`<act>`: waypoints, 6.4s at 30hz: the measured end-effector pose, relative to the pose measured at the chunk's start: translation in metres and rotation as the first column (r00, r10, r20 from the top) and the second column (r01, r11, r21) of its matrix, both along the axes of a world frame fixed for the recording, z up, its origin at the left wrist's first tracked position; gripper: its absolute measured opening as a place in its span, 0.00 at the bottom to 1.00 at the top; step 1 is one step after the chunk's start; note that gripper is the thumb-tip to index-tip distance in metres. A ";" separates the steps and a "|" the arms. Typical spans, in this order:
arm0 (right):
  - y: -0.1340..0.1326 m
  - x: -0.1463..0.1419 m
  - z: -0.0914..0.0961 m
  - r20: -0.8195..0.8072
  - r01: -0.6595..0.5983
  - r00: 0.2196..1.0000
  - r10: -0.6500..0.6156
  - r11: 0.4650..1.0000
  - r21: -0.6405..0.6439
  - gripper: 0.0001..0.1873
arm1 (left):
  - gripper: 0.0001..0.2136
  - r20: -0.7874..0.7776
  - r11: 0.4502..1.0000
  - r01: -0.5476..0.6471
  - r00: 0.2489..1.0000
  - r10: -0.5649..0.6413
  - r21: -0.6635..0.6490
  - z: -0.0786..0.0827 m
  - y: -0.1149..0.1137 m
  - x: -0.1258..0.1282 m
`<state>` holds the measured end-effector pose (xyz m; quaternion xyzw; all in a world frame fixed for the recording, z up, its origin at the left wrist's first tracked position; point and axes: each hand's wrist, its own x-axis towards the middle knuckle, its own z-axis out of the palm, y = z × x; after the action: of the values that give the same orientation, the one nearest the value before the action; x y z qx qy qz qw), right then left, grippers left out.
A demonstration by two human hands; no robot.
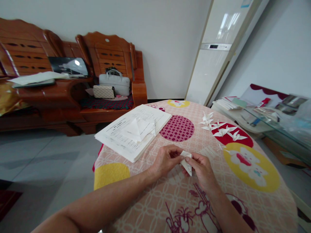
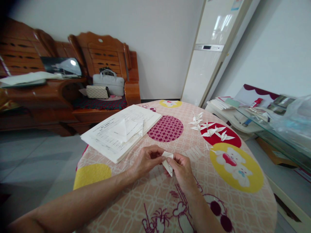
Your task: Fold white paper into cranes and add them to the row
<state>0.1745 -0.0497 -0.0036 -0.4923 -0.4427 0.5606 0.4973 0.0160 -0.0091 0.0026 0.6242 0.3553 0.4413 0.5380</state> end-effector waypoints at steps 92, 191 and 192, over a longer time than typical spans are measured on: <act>0.005 0.002 0.000 0.253 0.037 0.967 -0.017 0.997 -0.072 0.12 | 0.12 -0.336 0.973 0.125 0.923 -0.185 -0.193 -0.010 0.020 -0.007; 0.010 -0.003 -0.011 0.340 0.167 0.919 -0.200 0.978 0.126 0.15 | 0.06 -0.425 0.979 0.081 0.905 0.006 0.186 -0.009 0.021 -0.009; 0.009 -0.003 -0.010 0.316 0.174 0.927 -0.204 0.977 0.119 0.15 | 0.06 -0.396 0.985 0.084 0.918 -0.018 0.151 -0.009 0.020 -0.008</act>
<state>0.1714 -0.0405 -0.0133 -0.5961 -0.4939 0.4005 0.4902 0.0078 0.0111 -0.0063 0.7516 0.4017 0.3207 0.4135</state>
